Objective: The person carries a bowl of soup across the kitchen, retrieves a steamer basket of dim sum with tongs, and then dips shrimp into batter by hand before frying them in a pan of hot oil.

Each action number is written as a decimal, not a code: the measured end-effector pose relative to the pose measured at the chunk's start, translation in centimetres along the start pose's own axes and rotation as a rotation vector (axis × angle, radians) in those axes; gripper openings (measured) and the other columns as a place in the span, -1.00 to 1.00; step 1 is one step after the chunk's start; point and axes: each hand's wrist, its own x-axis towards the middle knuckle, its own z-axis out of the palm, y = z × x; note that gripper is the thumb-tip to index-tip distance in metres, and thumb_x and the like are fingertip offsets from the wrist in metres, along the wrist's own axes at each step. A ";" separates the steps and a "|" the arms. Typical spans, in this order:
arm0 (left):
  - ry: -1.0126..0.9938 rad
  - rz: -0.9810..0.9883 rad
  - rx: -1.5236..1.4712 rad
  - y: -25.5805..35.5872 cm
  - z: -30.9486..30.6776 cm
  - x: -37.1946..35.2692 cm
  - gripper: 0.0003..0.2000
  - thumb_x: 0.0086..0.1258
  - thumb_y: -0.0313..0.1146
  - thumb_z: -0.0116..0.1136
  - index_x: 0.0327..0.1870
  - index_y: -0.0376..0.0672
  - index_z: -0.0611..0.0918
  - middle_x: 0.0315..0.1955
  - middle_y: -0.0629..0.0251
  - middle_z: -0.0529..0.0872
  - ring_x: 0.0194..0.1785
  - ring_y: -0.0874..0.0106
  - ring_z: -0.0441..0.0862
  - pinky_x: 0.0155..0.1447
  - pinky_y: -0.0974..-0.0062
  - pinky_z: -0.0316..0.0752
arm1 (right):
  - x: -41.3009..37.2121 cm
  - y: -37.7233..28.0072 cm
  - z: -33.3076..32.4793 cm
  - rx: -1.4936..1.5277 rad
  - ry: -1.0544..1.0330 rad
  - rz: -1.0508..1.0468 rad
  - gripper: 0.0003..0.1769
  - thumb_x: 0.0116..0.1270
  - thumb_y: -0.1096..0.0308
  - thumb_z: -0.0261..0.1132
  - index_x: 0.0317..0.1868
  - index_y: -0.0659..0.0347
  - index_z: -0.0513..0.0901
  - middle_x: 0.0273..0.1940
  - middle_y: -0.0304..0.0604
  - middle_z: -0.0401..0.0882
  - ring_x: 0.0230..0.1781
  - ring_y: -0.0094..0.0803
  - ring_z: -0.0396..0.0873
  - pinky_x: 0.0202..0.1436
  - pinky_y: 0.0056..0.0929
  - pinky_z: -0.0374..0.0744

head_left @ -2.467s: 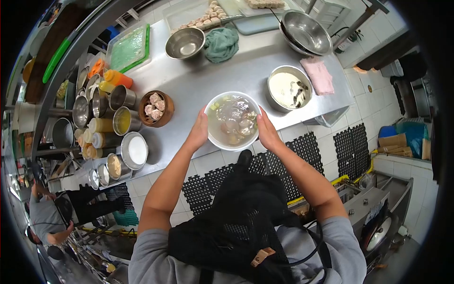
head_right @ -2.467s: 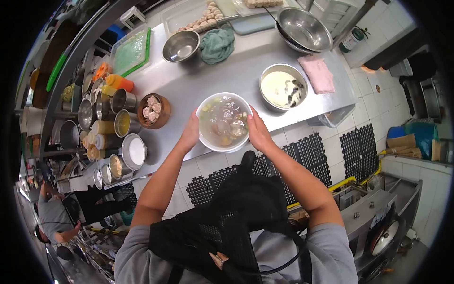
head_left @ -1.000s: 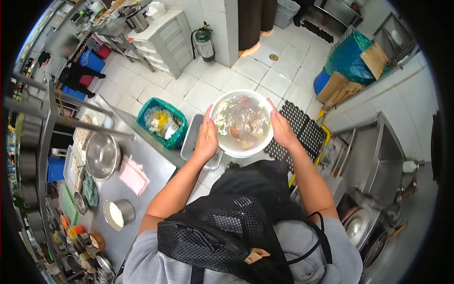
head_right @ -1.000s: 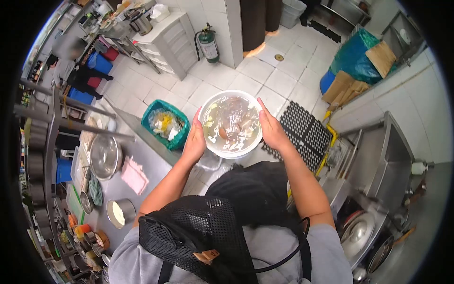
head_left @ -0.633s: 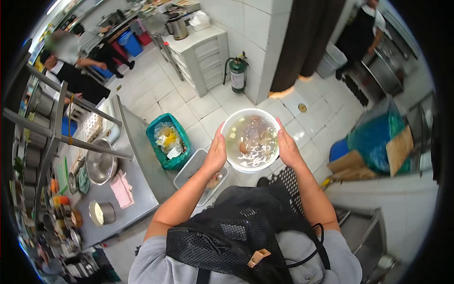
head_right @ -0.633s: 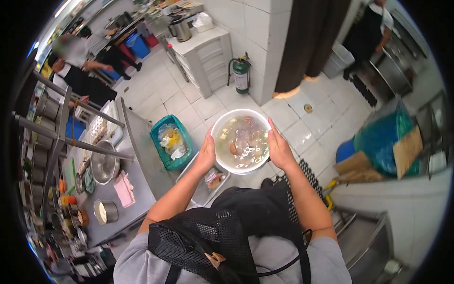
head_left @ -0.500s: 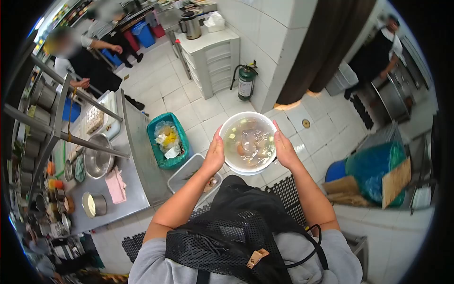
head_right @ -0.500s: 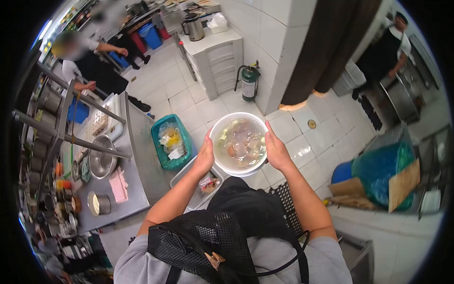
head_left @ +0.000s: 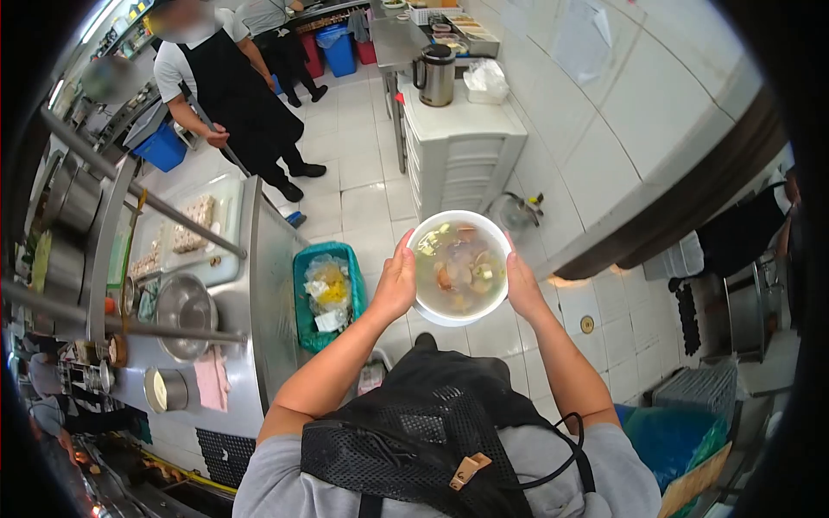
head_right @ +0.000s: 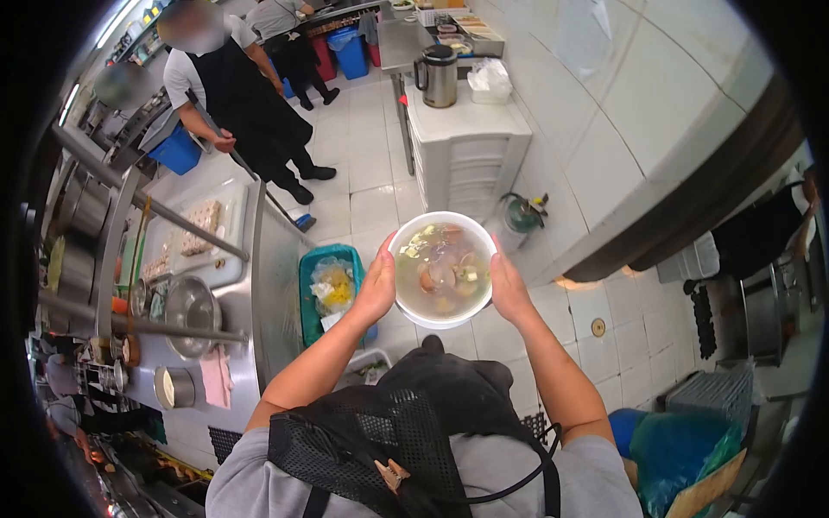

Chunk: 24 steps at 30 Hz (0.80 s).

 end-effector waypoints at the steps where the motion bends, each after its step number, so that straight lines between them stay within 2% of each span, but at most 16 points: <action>1: 0.003 0.035 -0.018 -0.4 -0.8 2.3 -0.44 0.65 -0.02 -0.46 0.45 -0.24 0.22 0.20 -0.10 0.53 0.33 0.12 0.44 0.39 0.28 0.27 | 2.5 -0.4 0.1 0.002 -0.003 -0.004 -0.36 0.62 0.05 -0.27 0.52 0.29 0.05 0.41 0.11 0.28 0.43 -0.18 0.26 0.44 -0.38 0.21; 4: 0.006 0.053 -0.053 -0.7 -2.4 7.8 -0.44 0.65 -0.02 -0.47 0.45 -0.25 0.22 0.21 -0.07 0.53 0.34 0.17 0.42 0.40 0.31 0.26 | 8.7 -0.9 0.4 -0.002 -0.058 0.064 -0.34 0.63 0.01 -0.31 0.53 0.29 0.04 0.45 0.03 0.22 0.46 -0.24 0.19 0.49 -0.37 0.13; 6: 0.029 0.056 -0.073 -0.8 -3.6 12.1 -0.44 0.65 -0.01 -0.48 0.45 -0.26 0.22 0.21 -0.04 0.53 0.34 0.19 0.41 0.41 0.33 0.25 | 13.6 -0.8 0.8 -0.073 -0.068 0.065 -0.35 0.62 0.00 -0.30 0.54 0.21 0.04 0.39 0.04 0.30 0.38 -0.23 0.31 0.40 -0.36 0.30; 7: 0.032 0.057 -0.098 -1.1 -4.2 14.0 -0.43 0.65 -0.01 -0.48 0.45 -0.26 0.23 0.22 -0.02 0.51 0.35 0.21 0.39 0.41 0.34 0.24 | 15.8 -0.8 1.0 -0.070 -0.074 0.064 -0.35 0.62 0.00 -0.30 0.54 0.21 0.04 0.39 0.04 0.30 0.38 -0.23 0.31 0.40 -0.36 0.30; 9: 0.047 0.061 -0.120 -1.8 -5.4 18.3 -0.43 0.65 0.00 -0.49 0.44 -0.27 0.23 0.24 0.01 0.50 0.36 0.24 0.38 0.42 0.36 0.22 | 20.5 -1.0 1.7 -0.001 -0.080 0.076 -0.34 0.60 -0.04 -0.27 0.54 0.16 0.05 -0.12 0.02 0.61 -0.31 -0.36 0.64 -0.25 -0.42 0.64; 10: 0.050 0.062 -0.125 -2.3 -5.9 20.5 -0.43 0.65 0.00 -0.49 0.44 -0.26 0.23 0.26 0.03 0.47 0.37 0.25 0.36 0.43 0.37 0.21 | 22.9 -0.6 2.0 0.005 -0.086 0.077 -0.34 0.60 -0.04 -0.27 0.54 0.16 0.05 -0.12 0.02 0.61 -0.31 -0.36 0.64 -0.25 -0.42 0.64; 12: 0.061 0.058 -0.119 -3.2 -7.1 24.6 -0.42 0.65 0.01 -0.50 0.44 -0.26 0.23 0.28 0.04 0.44 0.39 0.26 0.34 0.44 0.38 0.19 | 28.0 0.2 2.3 0.029 -0.090 0.053 -0.33 0.60 -0.07 -0.24 0.54 0.12 0.06 -0.32 -0.08 0.58 -0.57 -0.46 0.56 -0.52 -0.46 0.58; 14: 0.078 0.011 -0.085 -3.4 -8.3 28.5 -0.40 0.64 0.04 -0.52 0.45 -0.26 0.22 0.31 0.04 0.40 0.42 0.26 0.29 0.47 0.38 0.15 | 32.7 0.7 2.4 0.062 -0.126 0.059 -0.33 0.59 -0.08 -0.23 0.54 0.11 0.06 -0.31 -0.08 0.58 -0.56 -0.46 0.56 -0.49 -0.45 0.60; 16: 0.097 -0.005 -0.075 -2.9 -9.7 32.6 -0.39 0.64 0.05 -0.53 0.45 -0.27 0.21 0.32 0.03 0.38 0.43 0.26 0.28 0.48 0.38 0.13 | 37.6 0.4 2.9 0.065 -0.182 0.112 -0.34 0.59 -0.05 -0.23 0.54 0.14 0.06 -0.14 0.05 0.62 -0.36 -0.32 0.65 -0.27 -0.38 0.65; 17: 0.110 -0.031 -0.077 -2.8 -10.0 34.3 -0.38 0.63 0.06 -0.55 0.45 -0.27 0.21 0.34 0.03 0.36 0.44 0.26 0.26 0.49 0.38 0.11 | 40.1 0.7 3.0 -0.038 -0.154 0.039 -0.36 0.60 -0.01 -0.23 0.53 0.13 0.08 0.08 0.20 0.57 -0.06 -0.15 0.64 0.03 -0.30 0.59; 18: 0.122 -0.028 -0.075 -3.3 -10.7 36.7 -0.38 0.63 0.06 -0.55 0.45 -0.27 0.21 0.34 0.03 0.36 0.44 0.26 0.26 0.49 0.38 0.11 | 43.0 1.4 3.3 -0.038 -0.161 0.029 -0.36 0.60 -0.01 -0.23 0.53 0.13 0.08 0.08 0.20 0.57 -0.06 -0.15 0.64 0.03 -0.30 0.59; 20: 0.136 0.013 -0.067 -5.0 -12.1 40.9 -0.35 0.63 0.09 -0.56 0.45 -0.29 0.21 0.34 0.02 0.36 0.45 0.25 0.24 0.50 0.38 0.09 | 47.7 2.9 4.4 -0.123 -0.054 -0.219 -0.38 0.60 0.00 -0.21 0.53 0.09 0.11 0.24 0.26 0.46 0.14 -0.05 0.54 0.23 -0.29 0.47; 21: 0.138 -0.001 -0.069 -5.2 -12.7 42.5 -0.35 0.63 0.09 -0.56 0.45 -0.29 0.21 0.34 0.02 0.36 0.45 0.25 0.24 0.50 0.38 0.09 | 49.8 2.4 4.6 -0.106 -0.078 -0.164 -0.39 0.59 0.00 -0.19 0.53 0.05 0.12 0.21 0.22 0.49 0.07 -0.09 0.59 0.13 -0.29 0.55; 22: 0.132 -0.030 -0.069 -5.3 -13.7 44.3 -0.35 0.63 0.09 -0.57 0.45 -0.29 0.21 0.34 0.01 0.36 0.45 0.25 0.24 0.50 0.39 0.09 | 50.9 1.7 5.1 -0.113 -0.081 -0.160 -0.39 0.59 0.00 -0.19 0.53 0.05 0.12 0.21 0.22 0.49 0.07 -0.09 0.59 0.13 -0.29 0.55; 24: 0.129 -0.047 -0.070 -5.8 -15.4 49.0 -0.34 0.62 0.10 -0.57 0.45 -0.30 0.21 0.35 0.01 0.36 0.45 0.25 0.23 0.50 0.39 0.09 | 55.0 0.2 5.9 -0.002 -0.119 0.017 -0.38 0.59 -0.01 -0.18 0.53 0.06 0.10 0.20 0.20 0.50 0.04 -0.12 0.60 0.03 -0.30 0.61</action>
